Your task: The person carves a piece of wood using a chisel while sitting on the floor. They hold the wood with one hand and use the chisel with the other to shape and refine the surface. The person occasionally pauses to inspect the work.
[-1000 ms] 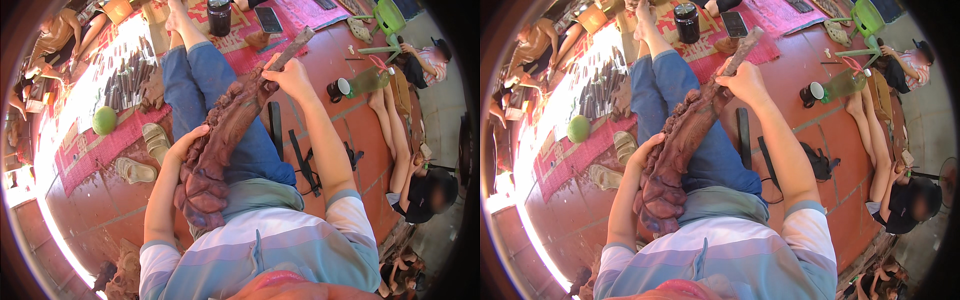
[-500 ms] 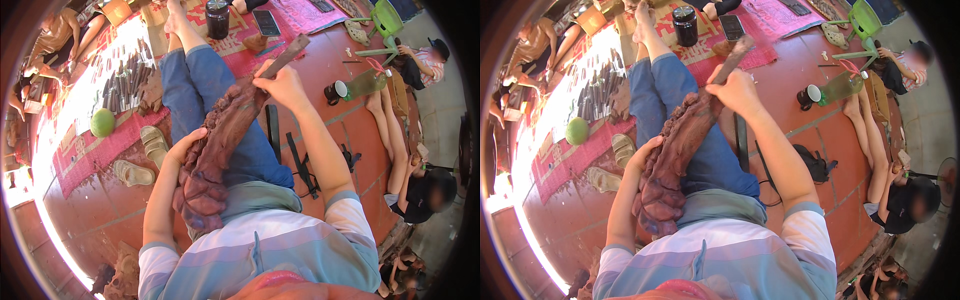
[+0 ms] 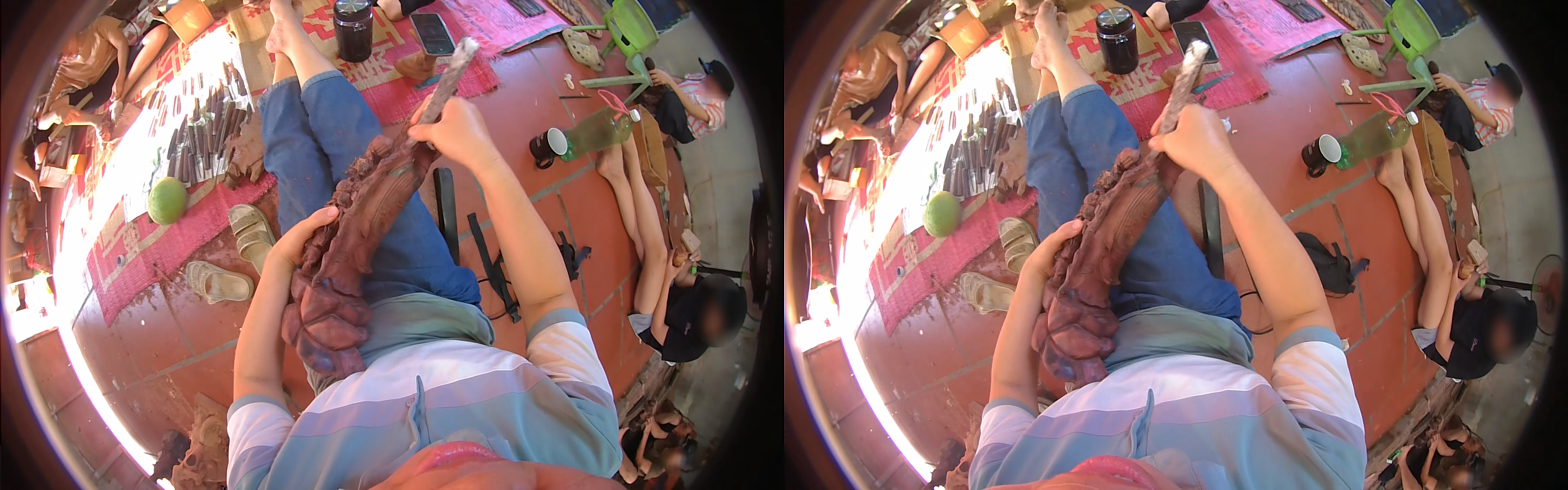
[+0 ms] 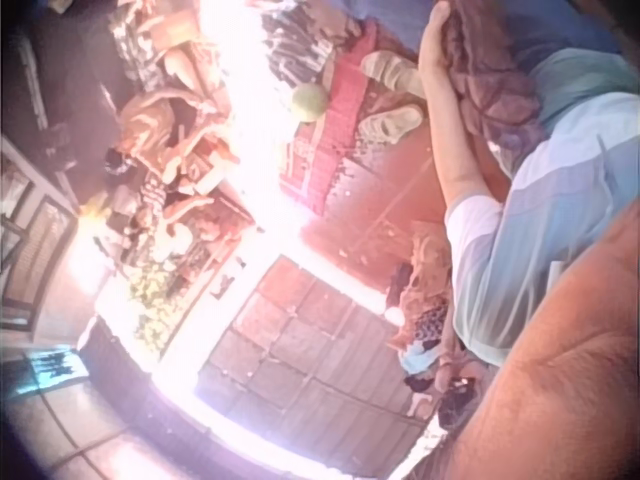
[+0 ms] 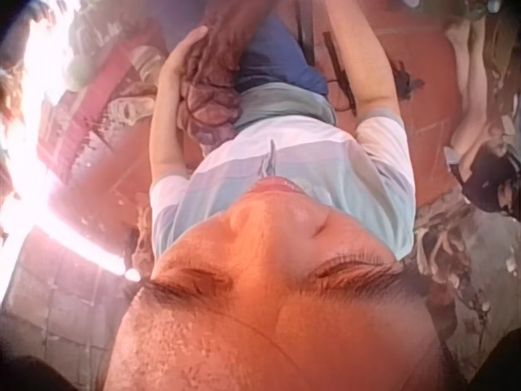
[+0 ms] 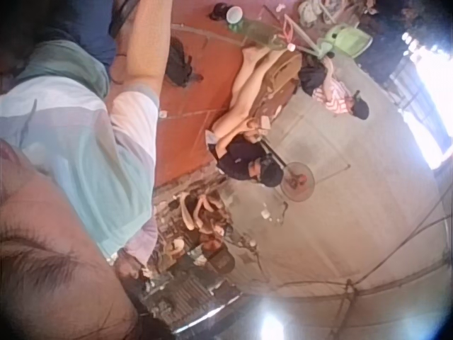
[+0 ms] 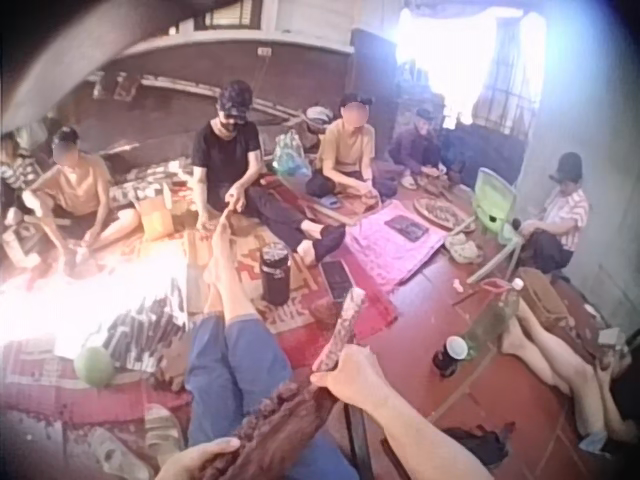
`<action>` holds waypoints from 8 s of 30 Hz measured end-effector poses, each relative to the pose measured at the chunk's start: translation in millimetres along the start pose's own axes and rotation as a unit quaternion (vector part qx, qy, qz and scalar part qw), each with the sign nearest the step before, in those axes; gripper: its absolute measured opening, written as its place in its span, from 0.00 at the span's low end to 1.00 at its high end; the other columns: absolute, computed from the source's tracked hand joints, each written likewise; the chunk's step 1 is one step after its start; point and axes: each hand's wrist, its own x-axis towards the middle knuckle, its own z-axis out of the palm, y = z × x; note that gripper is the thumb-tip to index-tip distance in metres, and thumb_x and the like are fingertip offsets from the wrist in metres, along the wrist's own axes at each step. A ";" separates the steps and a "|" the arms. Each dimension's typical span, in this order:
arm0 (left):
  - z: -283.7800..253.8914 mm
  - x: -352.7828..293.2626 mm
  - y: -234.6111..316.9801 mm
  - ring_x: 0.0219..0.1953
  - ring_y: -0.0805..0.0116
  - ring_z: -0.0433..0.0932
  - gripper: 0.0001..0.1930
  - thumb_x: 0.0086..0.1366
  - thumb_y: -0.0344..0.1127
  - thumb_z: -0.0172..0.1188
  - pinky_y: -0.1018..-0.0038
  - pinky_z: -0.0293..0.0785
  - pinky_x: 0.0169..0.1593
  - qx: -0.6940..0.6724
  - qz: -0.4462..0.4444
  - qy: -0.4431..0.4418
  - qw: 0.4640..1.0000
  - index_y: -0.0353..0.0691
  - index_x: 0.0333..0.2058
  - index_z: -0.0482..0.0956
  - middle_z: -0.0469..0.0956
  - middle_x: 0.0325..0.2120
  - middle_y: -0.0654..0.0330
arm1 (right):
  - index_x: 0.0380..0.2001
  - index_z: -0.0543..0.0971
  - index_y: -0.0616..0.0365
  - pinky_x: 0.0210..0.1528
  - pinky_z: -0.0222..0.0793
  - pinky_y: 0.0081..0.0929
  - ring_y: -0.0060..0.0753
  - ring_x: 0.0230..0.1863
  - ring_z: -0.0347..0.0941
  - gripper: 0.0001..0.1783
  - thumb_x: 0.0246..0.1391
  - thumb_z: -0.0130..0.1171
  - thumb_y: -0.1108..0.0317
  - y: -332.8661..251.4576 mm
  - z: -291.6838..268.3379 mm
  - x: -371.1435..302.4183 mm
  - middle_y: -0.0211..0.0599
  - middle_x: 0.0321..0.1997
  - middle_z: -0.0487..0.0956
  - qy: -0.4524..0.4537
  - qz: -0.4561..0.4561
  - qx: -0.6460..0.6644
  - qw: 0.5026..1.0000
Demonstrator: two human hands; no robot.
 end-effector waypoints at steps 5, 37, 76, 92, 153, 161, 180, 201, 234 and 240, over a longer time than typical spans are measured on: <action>2.3 -1.3 -1.0 0.44 0.64 0.78 0.26 0.61 0.47 0.60 0.69 0.76 0.49 0.002 0.000 0.029 1.000 0.37 0.53 0.71 0.78 0.44 0.54 | 0.26 0.81 0.56 0.40 0.72 0.34 0.43 0.35 0.79 0.09 0.38 0.67 0.68 0.1 -0.9 1.8 0.42 0.28 0.81 0.016 0.002 0.037 0.999; -11.7 9.7 2.0 0.46 0.63 0.77 0.28 0.62 0.49 0.59 0.67 0.74 0.51 0.044 -0.069 -0.005 0.997 0.36 0.55 0.69 0.77 0.47 0.53 | 0.26 0.80 0.55 0.35 0.72 0.33 0.35 0.31 0.79 0.09 0.37 0.67 0.69 4.5 0.3 14.3 0.36 0.26 0.82 -0.056 0.085 0.028 0.994; 0.6 -0.9 -1.8 0.49 0.63 0.76 0.27 0.62 0.45 0.60 0.68 0.71 0.56 -0.008 0.020 -0.006 1.000 0.34 0.55 0.69 0.75 0.49 0.53 | 0.29 0.78 0.61 0.34 0.70 0.20 0.18 0.32 0.74 0.07 0.46 0.67 0.75 38.5 4.9 -13.4 0.31 0.31 0.79 0.022 -0.083 0.203 0.975; -8.7 0.1 -4.9 0.48 0.64 0.76 0.27 0.63 0.45 0.58 0.69 0.72 0.54 -0.022 -0.005 -0.001 1.000 0.35 0.56 0.68 0.75 0.49 0.53 | 0.28 0.77 0.60 0.39 0.70 0.21 0.22 0.39 0.77 0.07 0.48 0.66 0.76 34.3 8.5 -17.7 0.30 0.27 0.78 0.033 -0.122 0.172 0.977; -8.8 4.1 -6.6 0.45 0.62 0.78 0.24 0.64 0.45 0.56 0.68 0.75 0.50 0.009 0.040 0.016 0.999 0.37 0.53 0.70 0.77 0.45 0.52 | 0.28 0.79 0.60 0.38 0.70 0.23 0.20 0.34 0.75 0.08 0.44 0.68 0.73 30.2 10.8 -26.1 0.30 0.29 0.78 0.032 -0.103 0.233 0.966; -0.2 -0.3 -4.0 0.46 0.61 0.78 0.24 0.63 0.46 0.58 0.68 0.74 0.51 0.011 0.034 0.029 0.999 0.37 0.53 0.71 0.77 0.46 0.52 | 0.27 0.78 0.60 0.42 0.71 0.22 0.24 0.43 0.77 0.08 0.45 0.69 0.74 38.5 4.5 -17.9 0.30 0.32 0.80 -0.007 -0.067 0.204 0.977; -3.6 3.0 -4.6 0.45 0.63 0.78 0.24 0.63 0.47 0.58 0.68 0.75 0.49 0.013 0.021 0.027 0.999 0.37 0.52 0.72 0.78 0.45 0.53 | 0.29 0.78 0.63 0.34 0.71 0.19 0.19 0.31 0.75 0.08 0.46 0.68 0.75 44.0 3.4 -14.0 0.29 0.28 0.78 0.030 -0.062 0.267 0.961; -16.3 5.7 -7.6 0.47 0.59 0.77 0.27 0.62 0.49 0.58 0.65 0.74 0.53 0.004 0.032 -0.001 0.999 0.38 0.54 0.70 0.77 0.47 0.51 | 0.27 0.78 0.61 0.54 0.69 0.30 0.37 0.57 0.71 0.06 0.47 0.66 0.77 62.2 17.0 -7.0 0.35 0.34 0.80 0.008 -0.105 0.400 0.910; -6.7 -1.1 -4.3 0.46 0.60 0.77 0.27 0.62 0.48 0.56 0.66 0.74 0.52 -0.001 0.034 0.022 0.999 0.35 0.54 0.69 0.76 0.46 0.50 | 0.24 0.77 0.60 0.51 0.73 0.28 0.40 0.60 0.69 0.07 0.46 0.66 0.81 65.8 19.0 -8.1 0.40 0.36 0.79 -0.009 -0.164 0.399 0.902; -11.4 1.8 -6.5 0.46 0.60 0.77 0.28 0.62 0.48 0.57 0.66 0.74 0.52 0.022 0.051 0.022 0.998 0.35 0.54 0.69 0.76 0.46 0.50 | 0.26 0.76 0.61 0.54 0.69 0.30 0.40 0.58 0.71 0.07 0.48 0.65 0.80 71.5 21.9 -6.2 0.38 0.38 0.80 0.006 -0.153 0.435 0.887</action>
